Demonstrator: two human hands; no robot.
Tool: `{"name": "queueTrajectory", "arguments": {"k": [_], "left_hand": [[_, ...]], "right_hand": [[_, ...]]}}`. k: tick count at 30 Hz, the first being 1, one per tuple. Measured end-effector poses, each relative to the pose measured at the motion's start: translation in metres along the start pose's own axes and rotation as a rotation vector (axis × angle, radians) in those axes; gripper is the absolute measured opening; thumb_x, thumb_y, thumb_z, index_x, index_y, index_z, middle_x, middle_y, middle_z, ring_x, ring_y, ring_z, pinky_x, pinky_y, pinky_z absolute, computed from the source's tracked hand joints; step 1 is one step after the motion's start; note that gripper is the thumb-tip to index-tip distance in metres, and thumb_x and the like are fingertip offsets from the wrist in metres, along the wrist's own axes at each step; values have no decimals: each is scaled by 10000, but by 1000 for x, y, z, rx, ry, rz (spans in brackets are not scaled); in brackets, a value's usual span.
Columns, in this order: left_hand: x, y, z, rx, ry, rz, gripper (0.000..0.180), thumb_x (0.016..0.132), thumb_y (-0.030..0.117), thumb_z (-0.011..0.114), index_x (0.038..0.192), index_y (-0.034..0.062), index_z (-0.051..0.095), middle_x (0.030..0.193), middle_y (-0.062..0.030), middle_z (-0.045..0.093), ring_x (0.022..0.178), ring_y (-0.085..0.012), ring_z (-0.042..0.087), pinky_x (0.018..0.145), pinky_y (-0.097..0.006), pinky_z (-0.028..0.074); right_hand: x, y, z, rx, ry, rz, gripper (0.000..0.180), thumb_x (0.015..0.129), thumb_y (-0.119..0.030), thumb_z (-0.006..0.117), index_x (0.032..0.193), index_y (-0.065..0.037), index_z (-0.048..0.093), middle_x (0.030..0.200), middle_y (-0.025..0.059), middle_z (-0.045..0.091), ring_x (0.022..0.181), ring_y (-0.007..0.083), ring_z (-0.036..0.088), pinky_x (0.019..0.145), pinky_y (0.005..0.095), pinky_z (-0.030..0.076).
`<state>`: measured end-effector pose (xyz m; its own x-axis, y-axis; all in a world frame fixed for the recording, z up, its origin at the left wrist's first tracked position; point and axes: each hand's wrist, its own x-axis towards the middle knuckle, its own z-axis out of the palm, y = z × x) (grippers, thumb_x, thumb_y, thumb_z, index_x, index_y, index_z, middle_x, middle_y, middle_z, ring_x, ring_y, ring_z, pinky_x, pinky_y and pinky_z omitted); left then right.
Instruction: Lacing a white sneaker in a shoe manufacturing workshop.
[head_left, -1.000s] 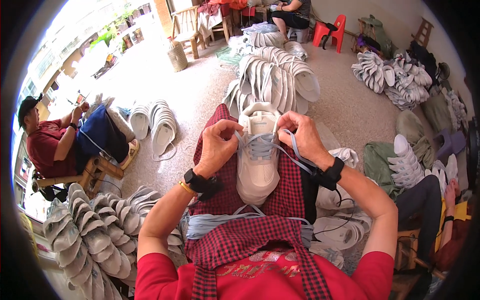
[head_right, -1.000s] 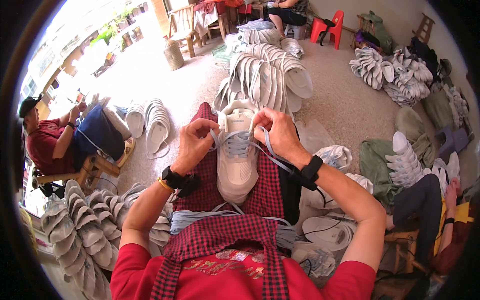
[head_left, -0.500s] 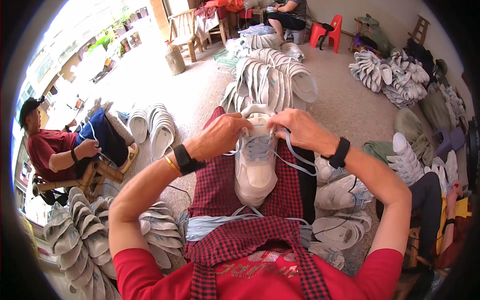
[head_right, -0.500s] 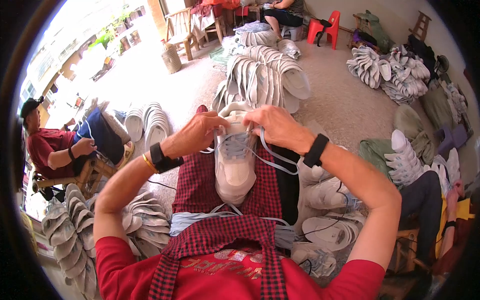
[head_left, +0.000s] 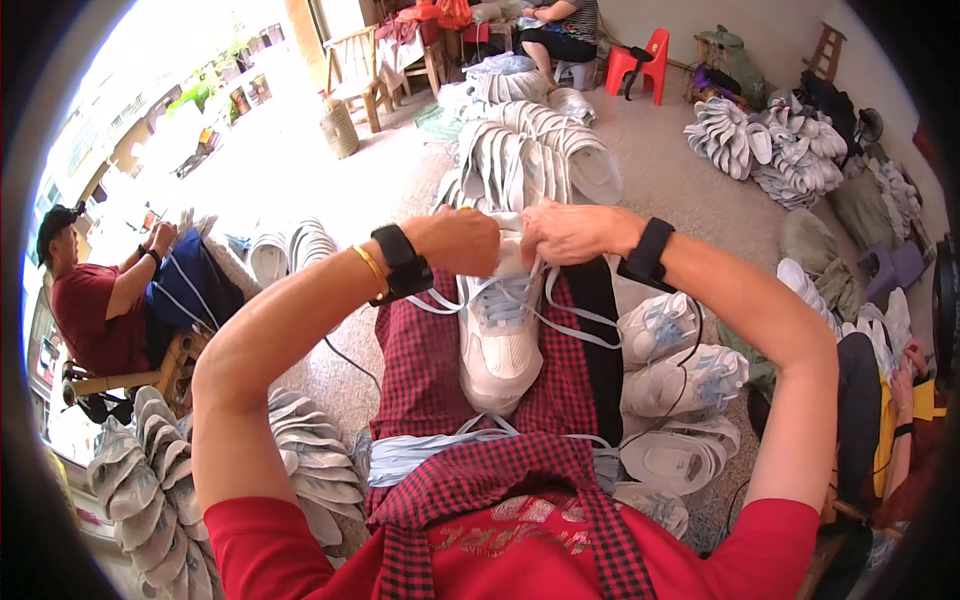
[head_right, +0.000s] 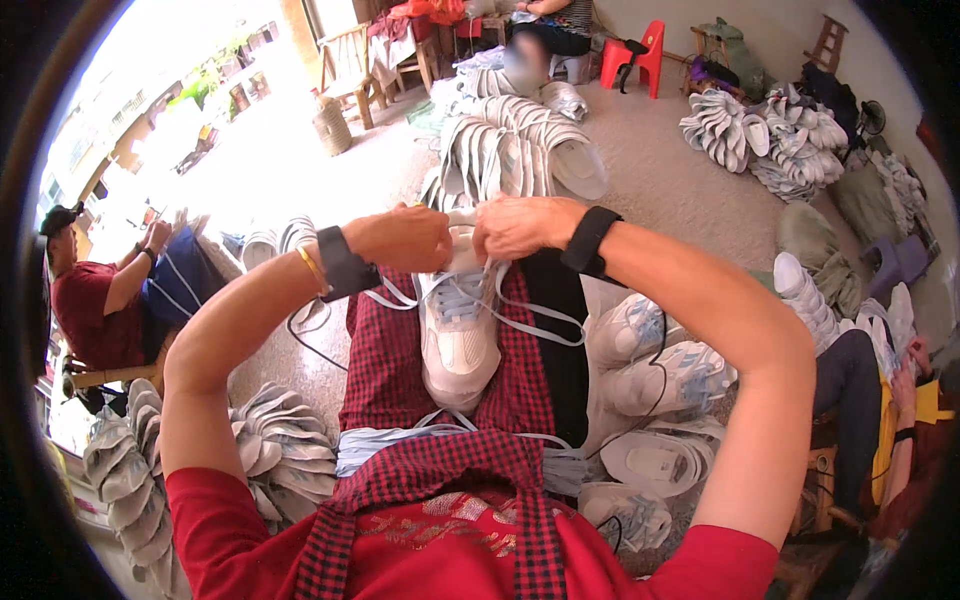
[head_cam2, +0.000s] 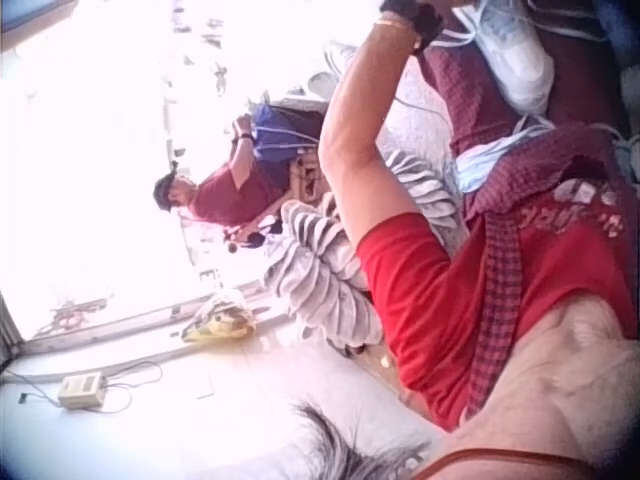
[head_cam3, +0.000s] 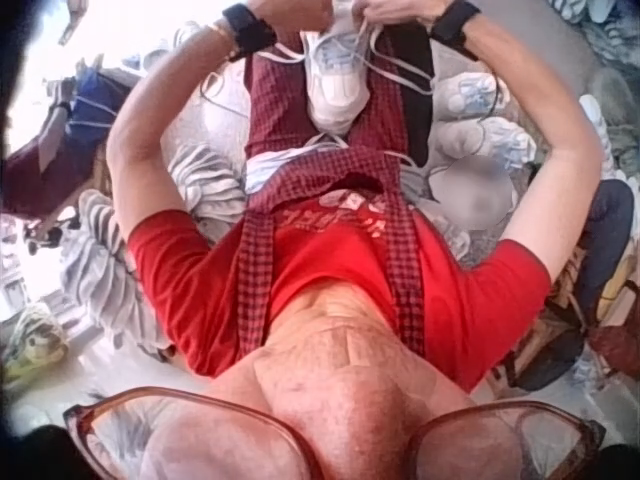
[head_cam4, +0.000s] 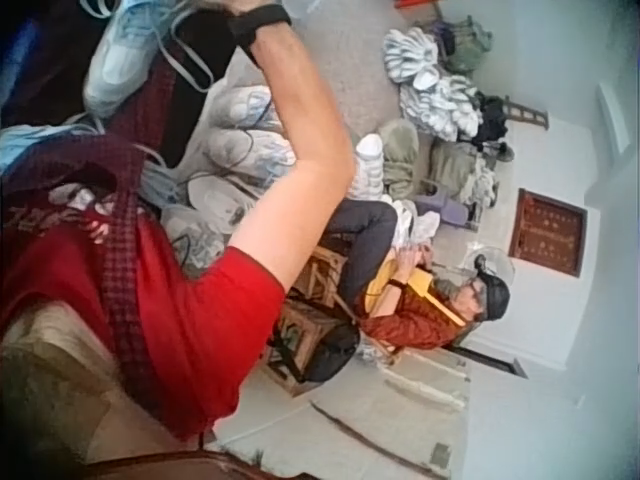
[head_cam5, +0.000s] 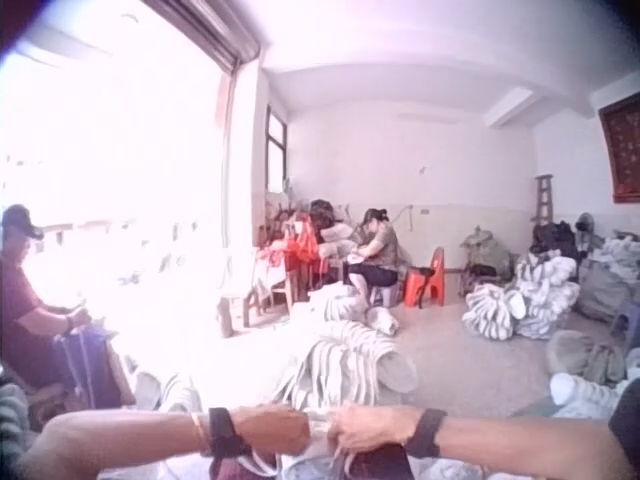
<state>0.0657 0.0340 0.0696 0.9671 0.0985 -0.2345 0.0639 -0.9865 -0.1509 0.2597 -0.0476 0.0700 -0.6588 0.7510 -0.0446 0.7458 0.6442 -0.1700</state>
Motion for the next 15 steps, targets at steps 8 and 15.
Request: {"name": "queueTrajectory", "arguments": {"k": [8,15], "left_hand": [[12,-10,16,-314,56,-201,197,708,170,594,678,-5,680,666,-212,643,641,-365,652,633,-453,518],[3,-10,-20,-1064,590,-386,178,918,204,624,916,40,694,872,-70,718,637,-142,661,561,-324,500]], "right_hand": [[6,5,38,179,159,279,251,740,-204,621,768,29,710,678,198,658,645,300,661,642,396,523],[22,31,-2,789,803,567,307,962,-333,572,817,-66,618,678,-29,506,608,79,479,534,271,406]]}}
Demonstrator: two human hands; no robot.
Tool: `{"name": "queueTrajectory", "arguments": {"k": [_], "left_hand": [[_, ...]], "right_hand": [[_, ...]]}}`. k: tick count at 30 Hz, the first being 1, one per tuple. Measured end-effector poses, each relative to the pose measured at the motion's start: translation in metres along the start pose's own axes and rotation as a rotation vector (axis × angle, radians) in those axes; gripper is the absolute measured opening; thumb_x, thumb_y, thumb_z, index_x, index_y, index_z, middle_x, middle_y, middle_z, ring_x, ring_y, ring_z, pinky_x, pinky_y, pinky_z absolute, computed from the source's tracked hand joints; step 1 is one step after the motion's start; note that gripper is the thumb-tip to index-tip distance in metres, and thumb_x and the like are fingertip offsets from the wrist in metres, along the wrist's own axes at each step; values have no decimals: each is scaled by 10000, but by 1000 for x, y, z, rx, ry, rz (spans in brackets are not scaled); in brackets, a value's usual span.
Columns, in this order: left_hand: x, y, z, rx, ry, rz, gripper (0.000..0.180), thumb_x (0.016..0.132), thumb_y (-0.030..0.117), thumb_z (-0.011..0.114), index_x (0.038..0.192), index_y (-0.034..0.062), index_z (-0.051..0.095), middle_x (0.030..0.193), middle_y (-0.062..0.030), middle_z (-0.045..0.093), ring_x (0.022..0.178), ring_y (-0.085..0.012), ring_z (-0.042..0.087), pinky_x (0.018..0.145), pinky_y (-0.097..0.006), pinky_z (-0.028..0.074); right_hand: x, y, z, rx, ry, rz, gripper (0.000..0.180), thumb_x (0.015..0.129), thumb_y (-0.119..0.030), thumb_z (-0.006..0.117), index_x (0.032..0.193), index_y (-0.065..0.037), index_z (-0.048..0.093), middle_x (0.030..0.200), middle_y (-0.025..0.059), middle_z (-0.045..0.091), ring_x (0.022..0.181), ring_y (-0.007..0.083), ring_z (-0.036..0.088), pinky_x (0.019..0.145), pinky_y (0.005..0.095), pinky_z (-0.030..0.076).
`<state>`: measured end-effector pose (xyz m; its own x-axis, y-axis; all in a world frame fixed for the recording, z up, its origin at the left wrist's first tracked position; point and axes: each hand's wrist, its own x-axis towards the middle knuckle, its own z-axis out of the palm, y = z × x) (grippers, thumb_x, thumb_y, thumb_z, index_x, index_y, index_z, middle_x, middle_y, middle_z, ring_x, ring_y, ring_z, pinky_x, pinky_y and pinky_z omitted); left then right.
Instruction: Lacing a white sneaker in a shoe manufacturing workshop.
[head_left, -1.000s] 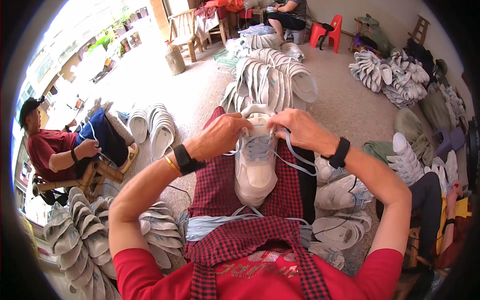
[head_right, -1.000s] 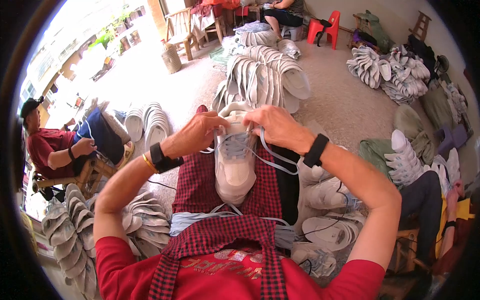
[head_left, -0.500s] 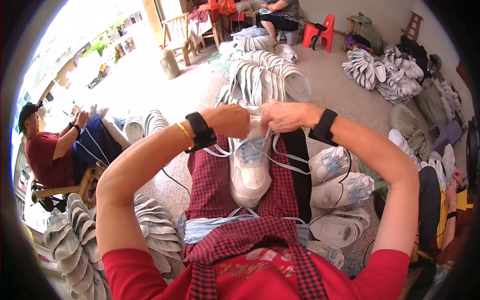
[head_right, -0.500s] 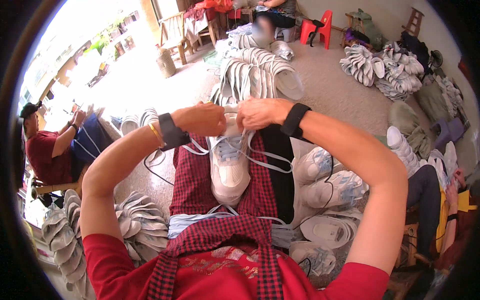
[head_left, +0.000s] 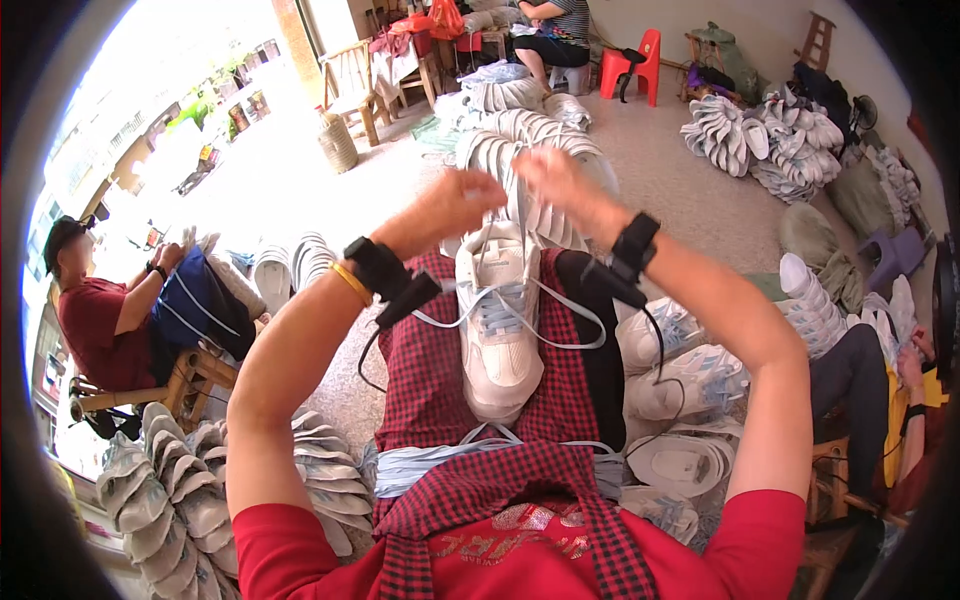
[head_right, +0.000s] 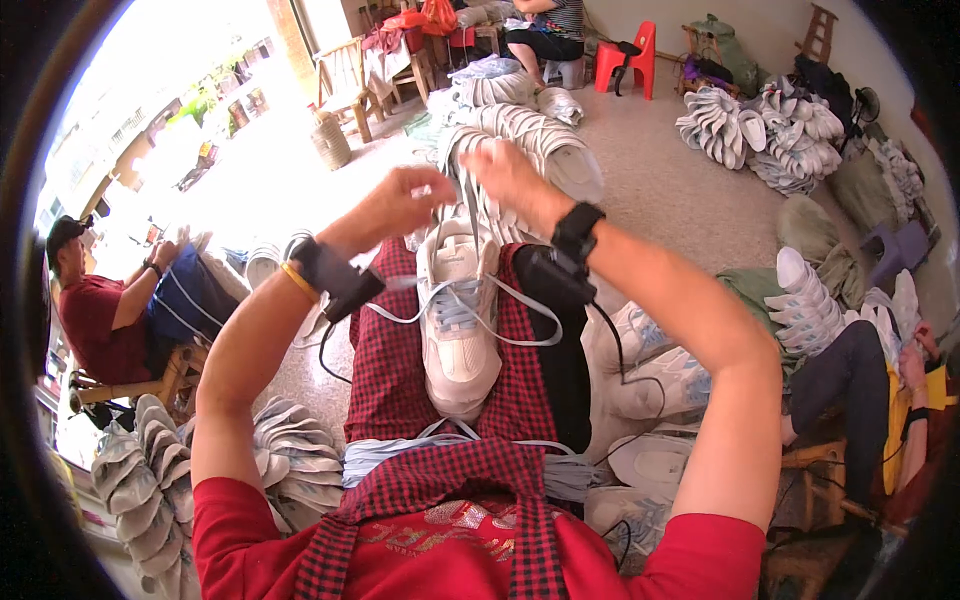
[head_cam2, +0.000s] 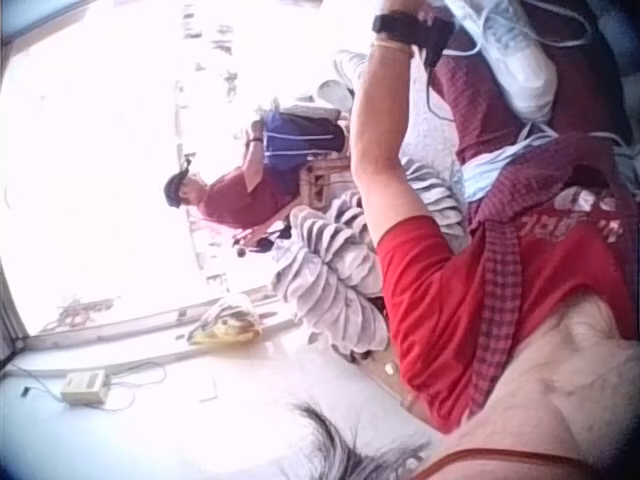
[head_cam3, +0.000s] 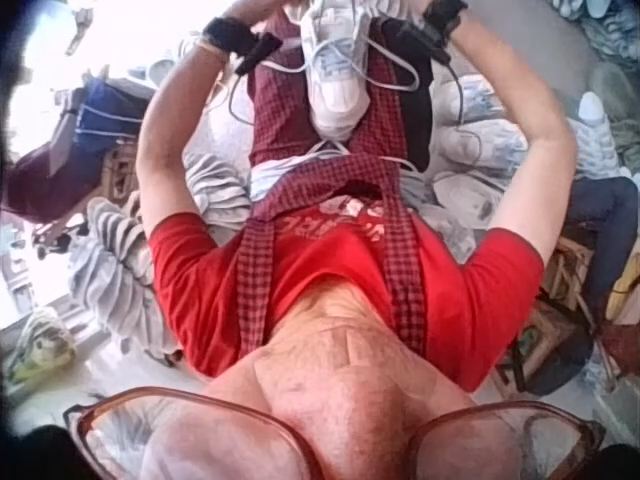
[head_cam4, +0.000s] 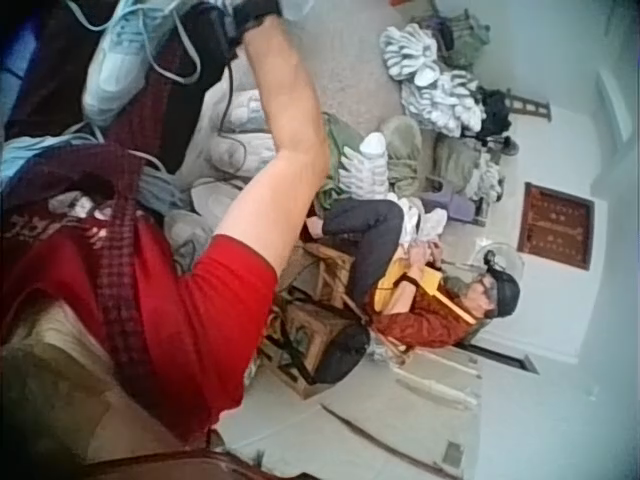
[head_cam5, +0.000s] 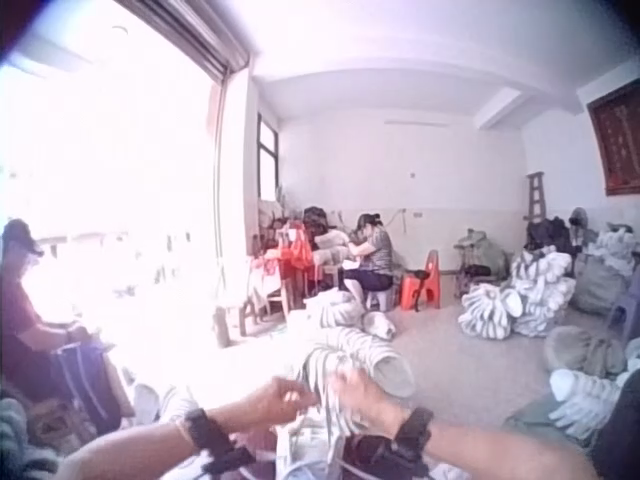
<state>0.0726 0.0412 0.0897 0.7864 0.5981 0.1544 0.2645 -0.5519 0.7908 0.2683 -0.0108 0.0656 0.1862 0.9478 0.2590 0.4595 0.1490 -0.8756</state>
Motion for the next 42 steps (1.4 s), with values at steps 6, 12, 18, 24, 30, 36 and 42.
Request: {"name": "queueTrajectory", "arguments": {"k": [6,12,18,24,30,36,42], "left_hand": [[26,57,-42,-150,299,258,270,993,269,551,828,59,589,678,26,526,541,-60,459,502,-223,379],[42,102,-85,170,410,706,259,1020,217,472,856,52,583,683,33,484,552,-70,424,481,-243,330],[31,99,-90,-95,84,396,237,1007,168,469,837,43,577,656,65,448,520,-16,375,459,-206,283],[24,94,-80,-432,113,297,150,987,151,511,958,40,608,716,67,451,575,-12,369,480,-191,270],[-3,62,-84,-451,170,334,217,1012,180,497,1053,7,620,789,48,529,637,-29,436,536,-183,352],[-83,-80,-94,-781,557,-189,229,998,173,512,1069,-17,619,848,-6,641,637,-59,533,536,-183,421],[-146,-158,-61,-591,625,-562,287,965,185,526,1166,-5,601,853,-53,644,607,-75,552,471,-186,392]], "right_hand": [[45,-75,-28,144,108,-443,378,947,-344,577,781,-8,633,616,-50,485,563,46,450,489,283,350],[58,-146,-42,-196,183,-828,369,1013,-284,487,888,-9,699,828,83,690,729,175,617,678,317,484],[38,-164,-42,-81,185,-725,318,998,-253,540,868,11,661,700,3,610,664,121,585,555,313,460],[-48,-103,-4,-929,-18,-1111,61,812,-73,643,865,-46,658,955,107,639,872,252,676,698,379,577],[-63,-48,-3,-1091,-260,-992,90,785,-42,612,870,-31,641,920,92,602,965,268,629,740,367,584],[-91,5,-54,-760,-169,-702,103,851,-111,656,820,-13,646,834,124,596,844,311,624,748,412,521],[-113,47,-73,-619,-46,-622,85,869,-67,636,895,9,663,840,155,629,828,339,626,738,412,507]]}}
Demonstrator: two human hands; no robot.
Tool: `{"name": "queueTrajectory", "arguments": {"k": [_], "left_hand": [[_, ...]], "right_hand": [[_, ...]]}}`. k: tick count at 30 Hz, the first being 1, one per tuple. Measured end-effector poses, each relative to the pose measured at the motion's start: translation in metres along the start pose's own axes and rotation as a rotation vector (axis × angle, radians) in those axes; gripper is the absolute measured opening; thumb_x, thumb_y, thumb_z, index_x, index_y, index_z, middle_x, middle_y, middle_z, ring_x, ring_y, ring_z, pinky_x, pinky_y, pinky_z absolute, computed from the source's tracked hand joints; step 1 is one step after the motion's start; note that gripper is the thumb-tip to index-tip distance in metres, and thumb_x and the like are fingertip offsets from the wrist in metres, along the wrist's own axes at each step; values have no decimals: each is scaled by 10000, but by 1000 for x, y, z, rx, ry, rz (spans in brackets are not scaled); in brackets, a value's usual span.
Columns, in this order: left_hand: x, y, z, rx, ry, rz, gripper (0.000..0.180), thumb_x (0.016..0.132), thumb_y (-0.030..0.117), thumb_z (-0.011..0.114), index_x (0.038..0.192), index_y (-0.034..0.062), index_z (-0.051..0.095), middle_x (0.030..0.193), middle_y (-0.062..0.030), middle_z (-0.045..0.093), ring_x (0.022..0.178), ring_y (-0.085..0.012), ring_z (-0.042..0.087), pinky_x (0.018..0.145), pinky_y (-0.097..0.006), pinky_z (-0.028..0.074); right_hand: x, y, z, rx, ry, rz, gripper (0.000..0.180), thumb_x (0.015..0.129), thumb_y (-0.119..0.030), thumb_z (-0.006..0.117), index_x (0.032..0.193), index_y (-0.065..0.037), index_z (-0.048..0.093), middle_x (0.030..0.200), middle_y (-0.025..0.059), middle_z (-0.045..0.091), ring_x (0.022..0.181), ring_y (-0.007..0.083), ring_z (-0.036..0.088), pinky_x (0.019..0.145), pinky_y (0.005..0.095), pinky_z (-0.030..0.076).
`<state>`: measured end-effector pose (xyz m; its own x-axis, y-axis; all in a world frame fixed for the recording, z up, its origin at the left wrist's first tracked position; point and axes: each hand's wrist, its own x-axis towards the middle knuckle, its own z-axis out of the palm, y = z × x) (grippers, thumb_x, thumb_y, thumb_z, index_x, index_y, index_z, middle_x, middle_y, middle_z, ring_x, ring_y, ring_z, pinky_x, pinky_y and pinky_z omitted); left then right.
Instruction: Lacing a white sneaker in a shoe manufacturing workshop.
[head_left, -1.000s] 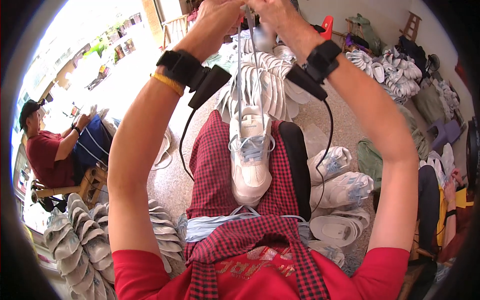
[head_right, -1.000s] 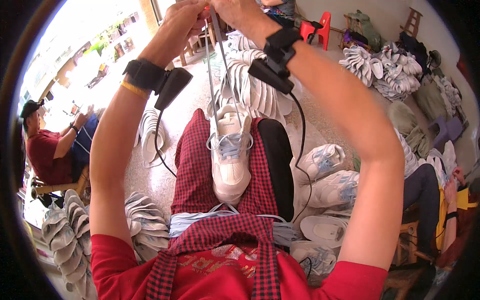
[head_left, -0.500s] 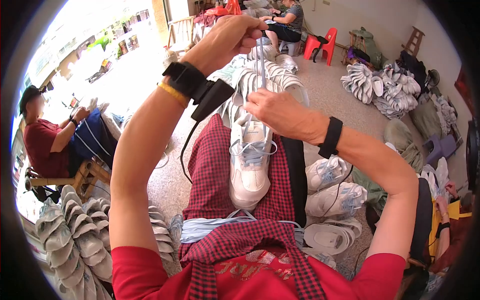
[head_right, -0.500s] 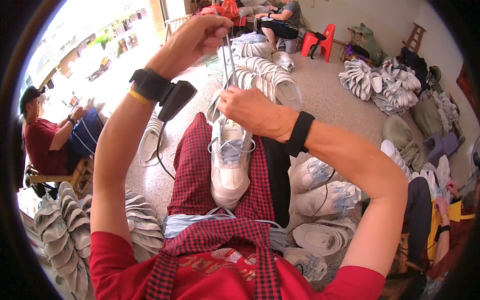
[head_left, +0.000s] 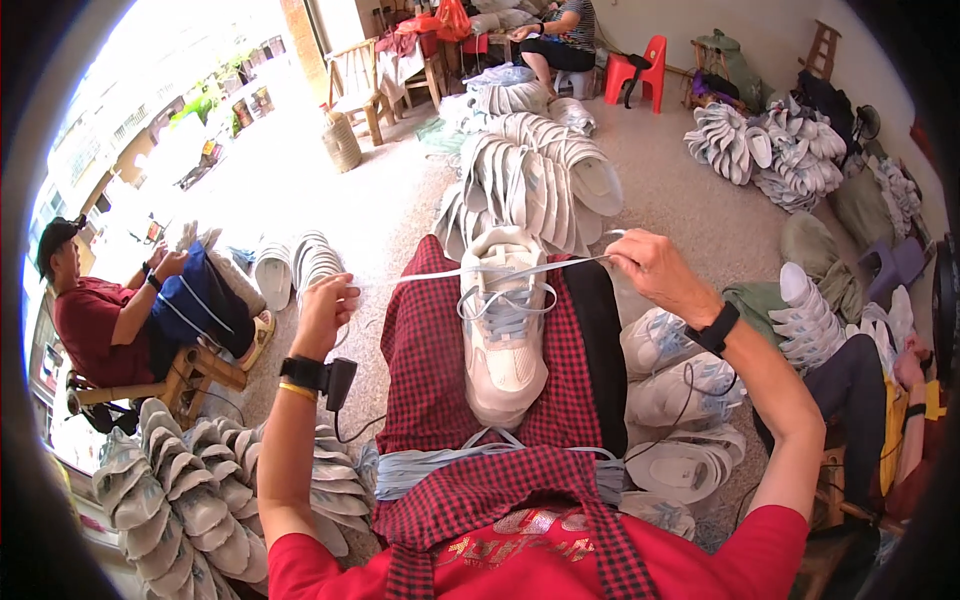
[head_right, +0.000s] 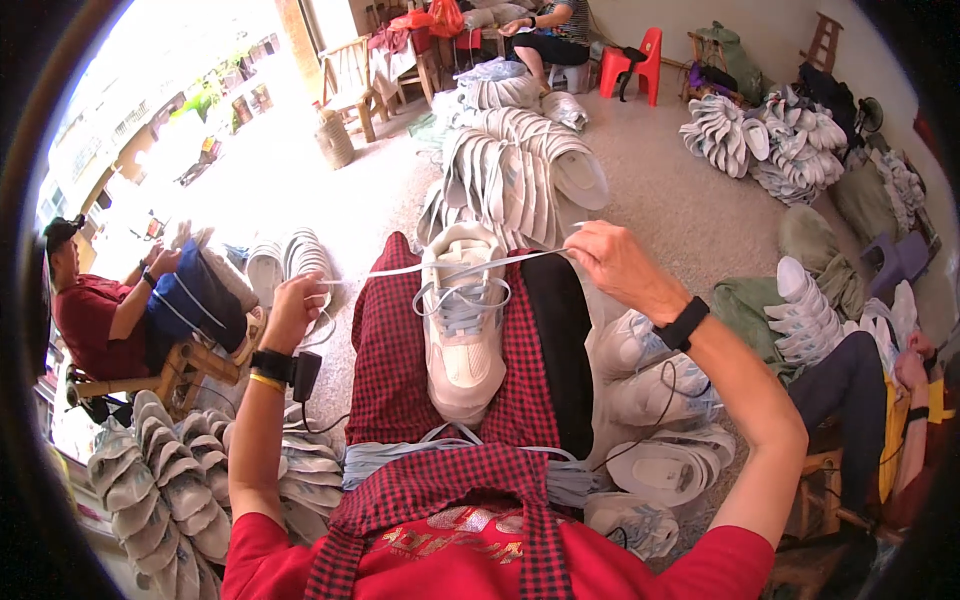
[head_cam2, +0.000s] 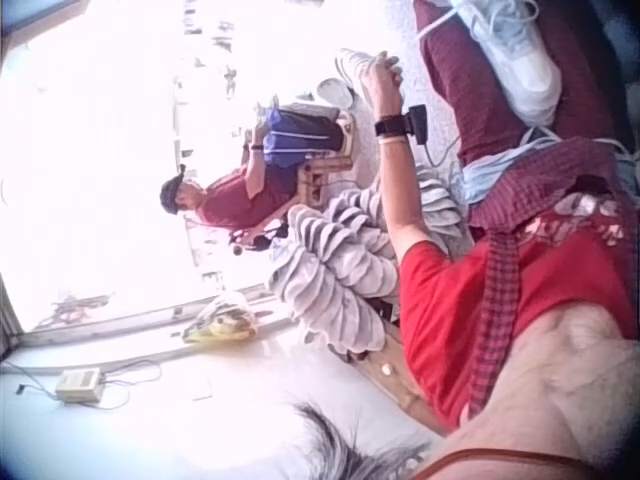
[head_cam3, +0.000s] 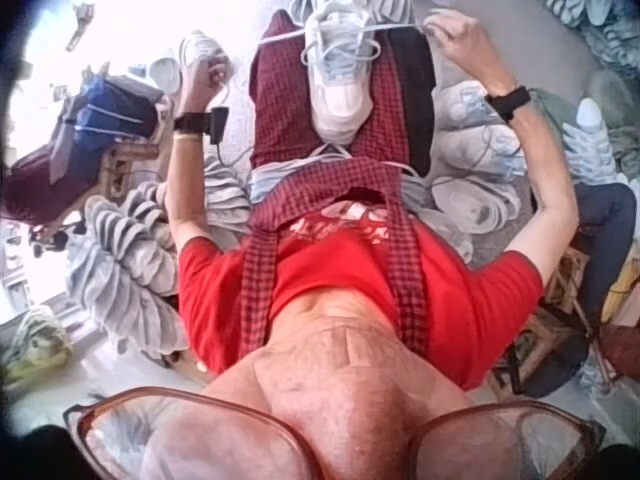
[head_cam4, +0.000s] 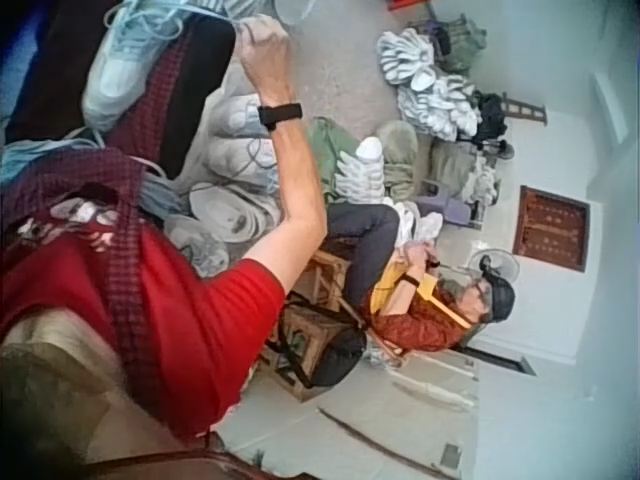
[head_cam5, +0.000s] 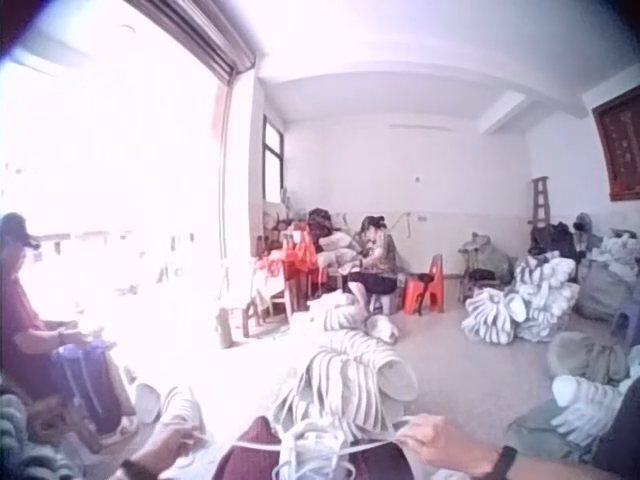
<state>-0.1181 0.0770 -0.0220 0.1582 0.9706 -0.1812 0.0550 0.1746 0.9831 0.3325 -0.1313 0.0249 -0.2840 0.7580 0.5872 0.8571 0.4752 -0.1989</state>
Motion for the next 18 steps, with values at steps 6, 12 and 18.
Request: {"name": "queueTrajectory", "arguments": {"k": [6,12,18], "left_hand": [[-36,-1,86,671,10,992,505,801,1,633,1297,39,550,1309,-148,537,998,-219,636,647,-285,533],[-49,18,122,742,-302,1083,221,849,-12,659,1067,19,644,946,-120,642,846,-258,654,657,-321,525],[-34,26,59,985,-195,1296,203,868,51,676,1070,37,688,878,-102,607,792,-266,615,703,-375,521]], "right_hand": [[-10,-7,-28,0,-2,183,96,871,-55,641,936,14,659,844,169,651,774,355,638,697,406,506],[-17,-6,-58,-94,-26,197,102,873,-61,648,940,15,664,850,171,652,785,368,637,692,413,506],[-36,12,-52,-111,-115,174,109,863,-27,655,961,18,669,880,169,660,734,350,626,653,400,487]]}}
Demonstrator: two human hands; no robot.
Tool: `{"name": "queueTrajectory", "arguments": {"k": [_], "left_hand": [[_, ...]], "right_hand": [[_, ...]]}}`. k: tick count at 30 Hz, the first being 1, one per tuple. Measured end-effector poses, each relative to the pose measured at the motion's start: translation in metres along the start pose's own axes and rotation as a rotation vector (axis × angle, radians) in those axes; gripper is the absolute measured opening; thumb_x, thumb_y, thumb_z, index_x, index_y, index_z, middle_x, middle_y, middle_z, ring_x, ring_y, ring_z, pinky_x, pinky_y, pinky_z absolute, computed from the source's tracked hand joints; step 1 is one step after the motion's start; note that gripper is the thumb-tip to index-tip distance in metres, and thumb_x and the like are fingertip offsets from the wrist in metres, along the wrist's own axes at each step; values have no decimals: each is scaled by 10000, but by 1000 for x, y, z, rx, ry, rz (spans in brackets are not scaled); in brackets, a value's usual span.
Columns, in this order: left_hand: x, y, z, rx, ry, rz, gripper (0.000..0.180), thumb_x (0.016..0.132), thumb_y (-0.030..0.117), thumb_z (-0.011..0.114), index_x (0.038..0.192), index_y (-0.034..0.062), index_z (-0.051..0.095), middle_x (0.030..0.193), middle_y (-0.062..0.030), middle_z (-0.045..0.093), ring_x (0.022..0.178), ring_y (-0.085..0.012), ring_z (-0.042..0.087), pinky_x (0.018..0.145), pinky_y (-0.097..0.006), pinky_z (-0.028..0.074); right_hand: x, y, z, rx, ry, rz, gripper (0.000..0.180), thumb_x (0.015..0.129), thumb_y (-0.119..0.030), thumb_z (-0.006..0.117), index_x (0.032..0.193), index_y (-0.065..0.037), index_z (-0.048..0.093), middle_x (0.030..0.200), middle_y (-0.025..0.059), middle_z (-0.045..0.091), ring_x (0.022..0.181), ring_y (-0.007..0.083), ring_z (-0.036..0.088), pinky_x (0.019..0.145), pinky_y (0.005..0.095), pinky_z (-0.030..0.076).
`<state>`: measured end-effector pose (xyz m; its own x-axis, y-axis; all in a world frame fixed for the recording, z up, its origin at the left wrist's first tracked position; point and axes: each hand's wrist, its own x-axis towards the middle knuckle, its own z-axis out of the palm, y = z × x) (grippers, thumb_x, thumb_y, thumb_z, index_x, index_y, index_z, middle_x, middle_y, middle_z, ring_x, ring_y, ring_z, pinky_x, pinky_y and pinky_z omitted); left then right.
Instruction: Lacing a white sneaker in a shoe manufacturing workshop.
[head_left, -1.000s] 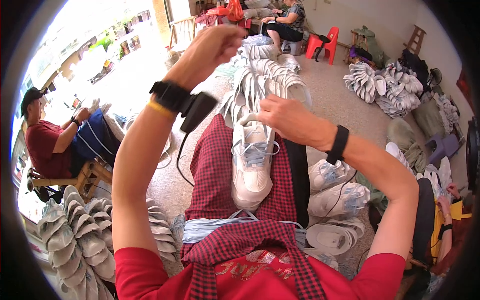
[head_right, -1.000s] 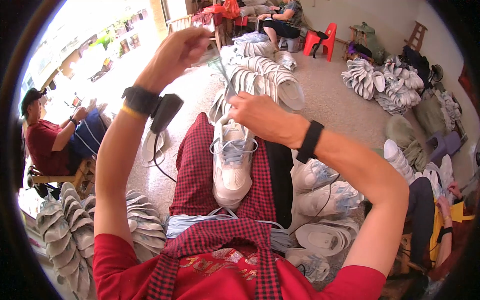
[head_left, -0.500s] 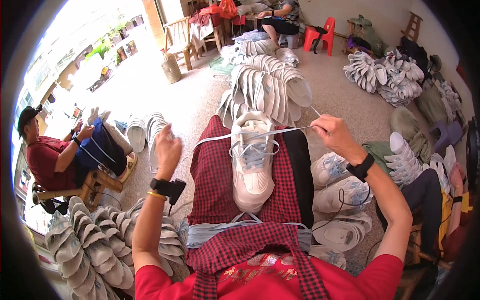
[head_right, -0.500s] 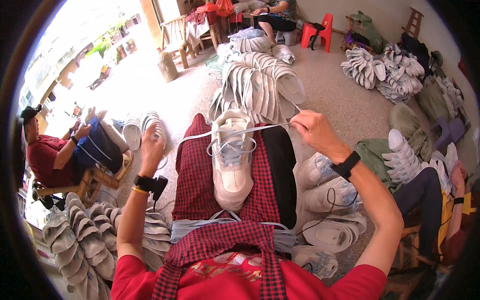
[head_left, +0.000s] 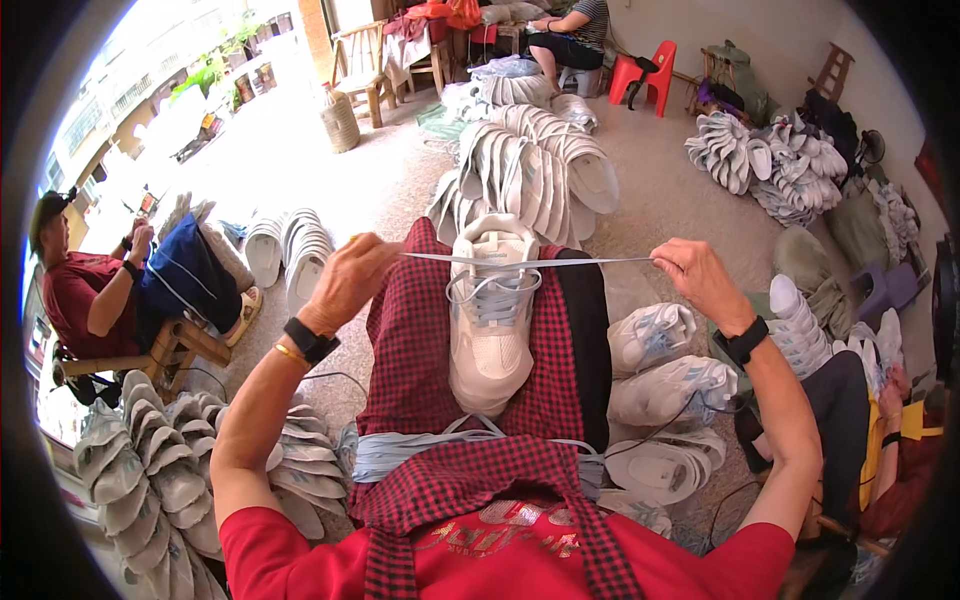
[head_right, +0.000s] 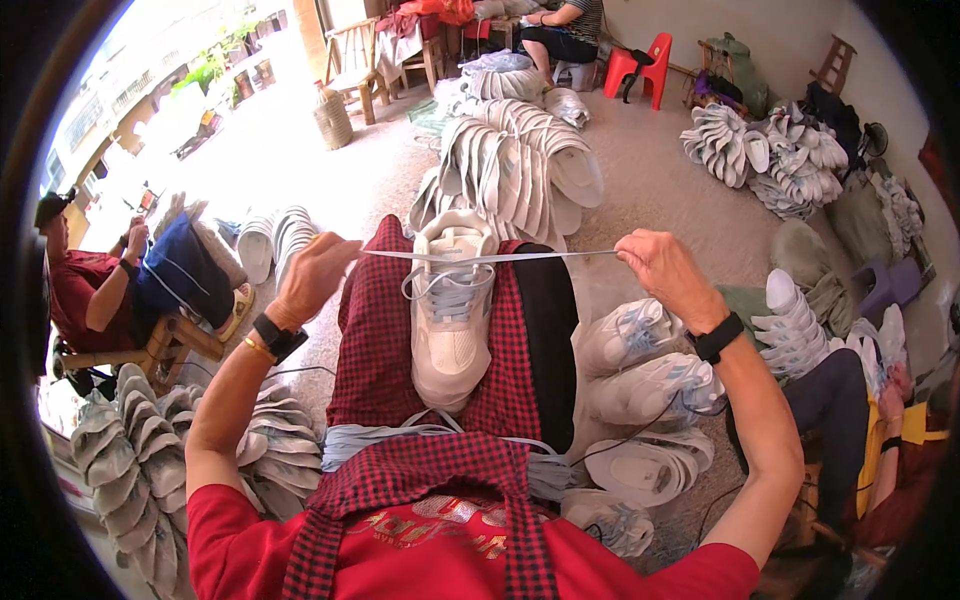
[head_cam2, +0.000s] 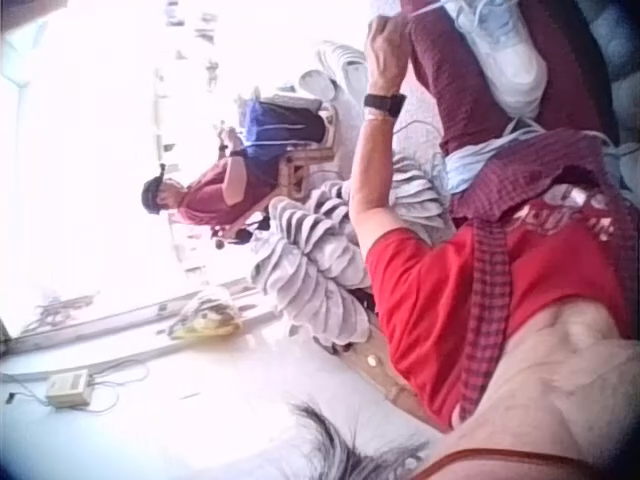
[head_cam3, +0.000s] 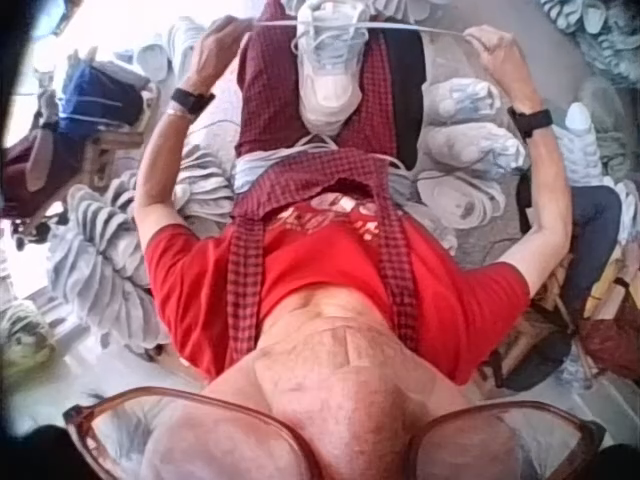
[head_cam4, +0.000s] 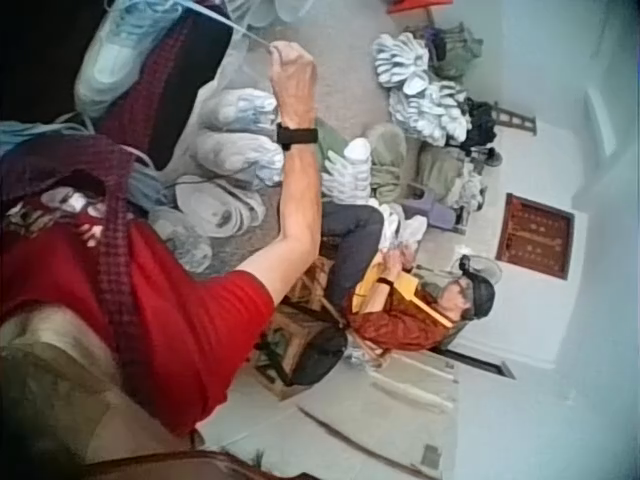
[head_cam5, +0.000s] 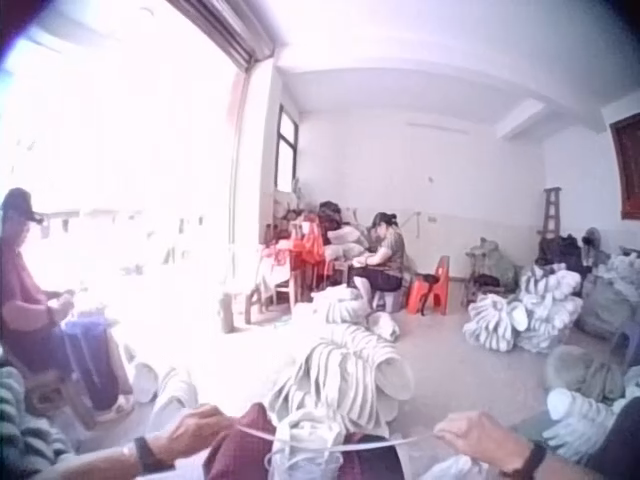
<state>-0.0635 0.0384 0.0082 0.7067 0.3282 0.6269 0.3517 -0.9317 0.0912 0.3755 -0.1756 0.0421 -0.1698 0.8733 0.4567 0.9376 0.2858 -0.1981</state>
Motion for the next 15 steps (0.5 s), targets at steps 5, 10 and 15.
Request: {"name": "queueTrajectory", "arguments": {"k": [5,10,15], "left_hand": [[-31,-26,-18,92,84,-160,154,870,43,673,1019,15,697,845,-113,616,777,-280,627,691,-368,512],[-55,-44,-9,196,133,-264,142,866,28,647,998,20,698,901,-111,615,846,-292,626,761,-381,511],[-46,-51,17,274,166,-390,151,865,44,639,987,39,727,955,-117,600,903,-295,608,769,-371,500]], "right_hand": [[3,-7,9,-139,214,61,90,884,-18,603,927,-26,683,900,130,630,761,330,640,669,388,505],[23,-37,30,349,556,234,110,904,-18,612,970,-35,698,878,51,677,745,151,671,646,286,516],[49,-61,77,917,305,270,99,923,-78,660,961,13,665,879,47,709,778,90,668,707,245,546]]}}
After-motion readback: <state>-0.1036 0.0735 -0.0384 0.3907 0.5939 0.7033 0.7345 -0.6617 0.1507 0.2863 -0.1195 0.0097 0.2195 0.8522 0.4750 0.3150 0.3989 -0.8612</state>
